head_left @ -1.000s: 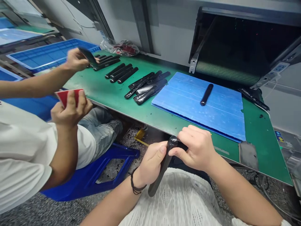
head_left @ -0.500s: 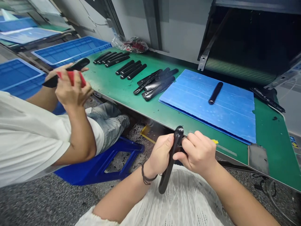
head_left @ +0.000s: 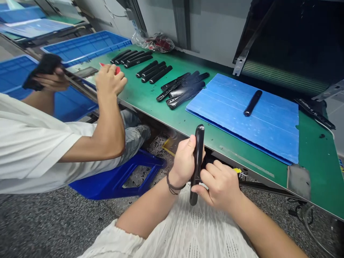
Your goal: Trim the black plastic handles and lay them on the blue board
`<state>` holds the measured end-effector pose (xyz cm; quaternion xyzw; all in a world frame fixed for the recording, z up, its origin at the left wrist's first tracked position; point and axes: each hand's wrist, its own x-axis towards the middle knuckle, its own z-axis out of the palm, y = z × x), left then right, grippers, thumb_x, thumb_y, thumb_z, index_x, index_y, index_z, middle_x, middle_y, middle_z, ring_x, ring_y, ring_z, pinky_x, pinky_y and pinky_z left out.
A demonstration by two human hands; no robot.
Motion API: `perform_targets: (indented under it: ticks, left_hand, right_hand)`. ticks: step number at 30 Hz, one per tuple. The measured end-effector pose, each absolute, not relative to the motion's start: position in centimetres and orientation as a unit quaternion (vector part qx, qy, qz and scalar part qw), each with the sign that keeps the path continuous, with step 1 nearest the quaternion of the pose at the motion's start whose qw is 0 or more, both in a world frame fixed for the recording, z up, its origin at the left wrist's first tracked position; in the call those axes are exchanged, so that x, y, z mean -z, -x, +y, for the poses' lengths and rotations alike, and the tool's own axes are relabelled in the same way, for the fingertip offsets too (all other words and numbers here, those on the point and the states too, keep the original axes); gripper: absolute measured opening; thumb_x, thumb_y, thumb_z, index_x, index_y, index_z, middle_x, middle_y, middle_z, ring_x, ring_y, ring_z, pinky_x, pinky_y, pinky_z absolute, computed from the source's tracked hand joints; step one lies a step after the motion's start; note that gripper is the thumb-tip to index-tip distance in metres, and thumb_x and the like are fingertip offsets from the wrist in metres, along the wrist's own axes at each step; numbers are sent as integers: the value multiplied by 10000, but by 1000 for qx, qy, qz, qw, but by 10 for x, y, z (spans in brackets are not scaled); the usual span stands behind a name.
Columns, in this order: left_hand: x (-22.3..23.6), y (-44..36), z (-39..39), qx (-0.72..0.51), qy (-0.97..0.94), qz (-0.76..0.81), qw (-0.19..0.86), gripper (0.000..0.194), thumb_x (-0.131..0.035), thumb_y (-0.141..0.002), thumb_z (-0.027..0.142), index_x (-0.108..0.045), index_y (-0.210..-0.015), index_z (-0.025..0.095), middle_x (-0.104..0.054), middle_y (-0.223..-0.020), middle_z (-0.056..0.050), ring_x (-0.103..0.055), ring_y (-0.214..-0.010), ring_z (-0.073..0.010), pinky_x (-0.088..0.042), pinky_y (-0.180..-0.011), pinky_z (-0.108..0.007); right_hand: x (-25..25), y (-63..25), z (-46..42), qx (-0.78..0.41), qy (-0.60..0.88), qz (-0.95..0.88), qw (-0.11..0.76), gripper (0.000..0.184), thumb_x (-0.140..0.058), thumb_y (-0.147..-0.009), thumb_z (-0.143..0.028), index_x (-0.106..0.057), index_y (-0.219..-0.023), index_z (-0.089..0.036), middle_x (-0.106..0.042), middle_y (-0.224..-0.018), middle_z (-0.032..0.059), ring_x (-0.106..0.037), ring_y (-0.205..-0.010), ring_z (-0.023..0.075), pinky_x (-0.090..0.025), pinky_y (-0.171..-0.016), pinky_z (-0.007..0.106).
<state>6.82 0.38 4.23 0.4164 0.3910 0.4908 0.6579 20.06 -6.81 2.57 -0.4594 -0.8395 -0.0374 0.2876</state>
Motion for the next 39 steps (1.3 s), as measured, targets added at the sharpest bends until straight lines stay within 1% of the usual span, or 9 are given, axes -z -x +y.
perform_targets:
  ticks: [7,18,24,28,30,33,35,37,39]
  left_hand:
    - [-51,-63,21,-526,-301,368,705,602,-507,-1012,642,-422,-612,201,-301,-461,70,-284,-356,-57,-235,-343,-190]
    - [-47,-44,35,-580,-95,398,704,543,-359,-1101,479,-456,-657,180,-340,-500,69,-250,-325,-52,-195,-314,-173]
    - [-35,-30,46,-611,-17,418,671,528,-314,-1107,493,-396,-674,201,-300,-503,78,-242,-334,-65,-142,-328,-196]
    - [-30,-16,53,-624,8,428,654,527,-291,-1105,505,-378,-678,209,-275,-502,79,-222,-343,-75,-127,-345,-218]
    - [-28,-10,54,-630,17,434,644,521,-293,-1103,503,-375,-681,209,-270,-501,79,-217,-344,-77,-122,-353,-224]
    - [-26,-4,55,-640,29,432,635,505,-289,-1103,488,-377,-692,209,-277,-506,79,-225,-346,-78,-131,-361,-226]
    - [-26,-3,54,-647,29,430,629,499,-282,-1104,480,-370,-694,211,-283,-507,78,-233,-348,-79,-154,-367,-227]
    - [-26,-5,52,-653,25,431,622,505,-277,-1105,481,-348,-684,213,-280,-506,77,-231,-352,-79,-177,-373,-226]
    - [-23,-9,51,-657,12,429,620,508,-283,-1106,479,-327,-674,215,-275,-510,78,-229,-359,-78,-195,-379,-224]
  right_hand:
    - [-26,-197,-76,-16,438,-863,253,658,-403,-970,-801,-507,-703,-208,-475,-681,17,-329,-672,168,-157,-606,352]
    - [-23,-186,-74,68,420,-870,248,597,-373,-1062,-656,-469,-675,-212,-439,-645,5,-310,-661,173,-143,-611,360]
    - [-16,-184,-68,110,405,-859,294,524,-557,-1039,-539,-436,-645,-215,-382,-592,-15,-295,-629,160,-151,-601,366]
    - [-10,-186,-67,22,434,-835,339,354,-516,-1066,-506,-610,-966,-179,-518,-710,4,-421,-669,159,-268,-602,324]
    - [-5,-190,-66,9,451,-828,333,231,-460,-1089,-306,-592,-1198,-151,-585,-823,40,-498,-731,168,-323,-613,306]
    - [1,-194,-62,32,489,-831,263,544,-386,-968,0,-543,-1424,-253,-594,-850,23,-522,-724,159,-282,-552,286]
    - [2,-193,-60,-3,527,-819,227,685,-439,-955,-21,-423,-1572,-316,-604,-852,5,-530,-695,152,-269,-515,275]
    - [-1,-187,-60,-94,537,-793,271,699,-575,-980,-160,-332,-1627,-267,-627,-868,-3,-549,-681,144,-347,-523,262]
    - [-4,-177,-61,-195,503,-760,362,599,-686,-964,-291,-468,-1516,-206,-646,-876,0,-576,-694,137,-440,-582,264]
